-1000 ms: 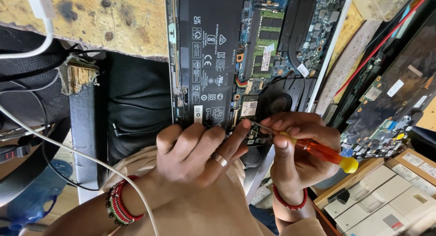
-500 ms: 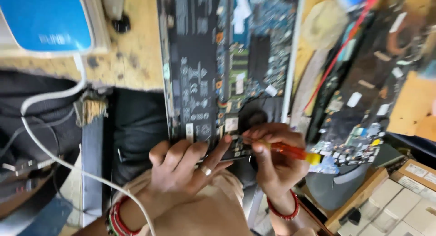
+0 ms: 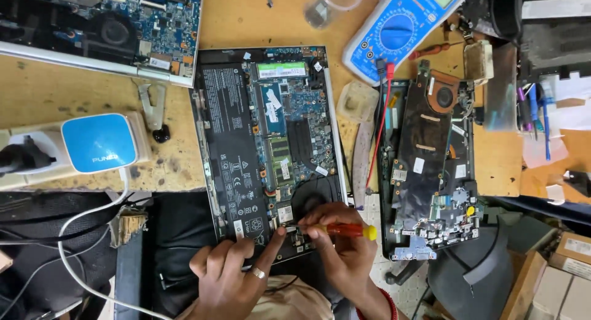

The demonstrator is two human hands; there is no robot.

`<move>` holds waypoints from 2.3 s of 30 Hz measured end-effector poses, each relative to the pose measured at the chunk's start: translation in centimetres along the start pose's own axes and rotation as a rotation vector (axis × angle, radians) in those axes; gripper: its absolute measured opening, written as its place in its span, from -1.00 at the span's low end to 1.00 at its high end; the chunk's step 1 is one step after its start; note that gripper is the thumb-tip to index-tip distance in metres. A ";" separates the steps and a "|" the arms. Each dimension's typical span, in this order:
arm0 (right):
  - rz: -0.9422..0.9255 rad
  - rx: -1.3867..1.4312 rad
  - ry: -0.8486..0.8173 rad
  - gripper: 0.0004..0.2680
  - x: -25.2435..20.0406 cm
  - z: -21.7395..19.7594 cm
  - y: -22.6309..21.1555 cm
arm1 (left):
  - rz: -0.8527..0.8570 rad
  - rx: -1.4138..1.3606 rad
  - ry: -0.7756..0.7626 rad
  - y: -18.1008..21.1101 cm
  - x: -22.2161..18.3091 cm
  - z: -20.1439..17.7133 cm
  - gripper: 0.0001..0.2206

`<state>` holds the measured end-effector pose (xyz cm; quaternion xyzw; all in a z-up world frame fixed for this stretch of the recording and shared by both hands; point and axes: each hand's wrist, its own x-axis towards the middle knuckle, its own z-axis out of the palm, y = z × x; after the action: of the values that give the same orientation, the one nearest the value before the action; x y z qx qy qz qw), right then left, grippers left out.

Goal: Connecting internal cables and components to a laptop motherboard during a repair or assembly process.

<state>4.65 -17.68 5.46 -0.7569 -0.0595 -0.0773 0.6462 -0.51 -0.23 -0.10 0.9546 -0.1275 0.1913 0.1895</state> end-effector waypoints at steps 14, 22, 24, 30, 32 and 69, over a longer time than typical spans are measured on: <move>0.000 -0.008 -0.007 -0.90 -0.6 -0.1 1.1 | 0.104 0.028 -0.073 -1.2 0.6 -0.6 -0.54; 0.039 -0.081 0.004 -0.86 -0.7 -0.1 1.1 | 0.131 -0.016 -0.121 -1.7 0.3 -0.6 -0.61; 0.025 -0.090 0.002 -0.85 -0.7 -0.1 1.2 | 0.134 -0.019 -0.143 -1.8 0.4 -0.6 -0.60; 0.080 -0.078 0.013 -0.85 -0.6 0.1 0.9 | 0.183 -0.066 -0.104 -2.2 0.9 -0.5 -0.52; 0.093 -0.076 -0.001 -0.85 -0.7 0.0 0.9 | 0.185 -0.088 -0.072 -2.3 0.9 -0.3 -0.48; 0.000 -0.118 0.107 -0.83 -1.3 0.5 2.0 | 0.128 -0.155 -0.142 -2.2 1.3 -0.5 -0.66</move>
<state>3.77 -17.52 3.21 -0.7884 -0.0201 -0.1207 0.6028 1.21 1.76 0.17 0.9381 -0.2158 0.1243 0.2406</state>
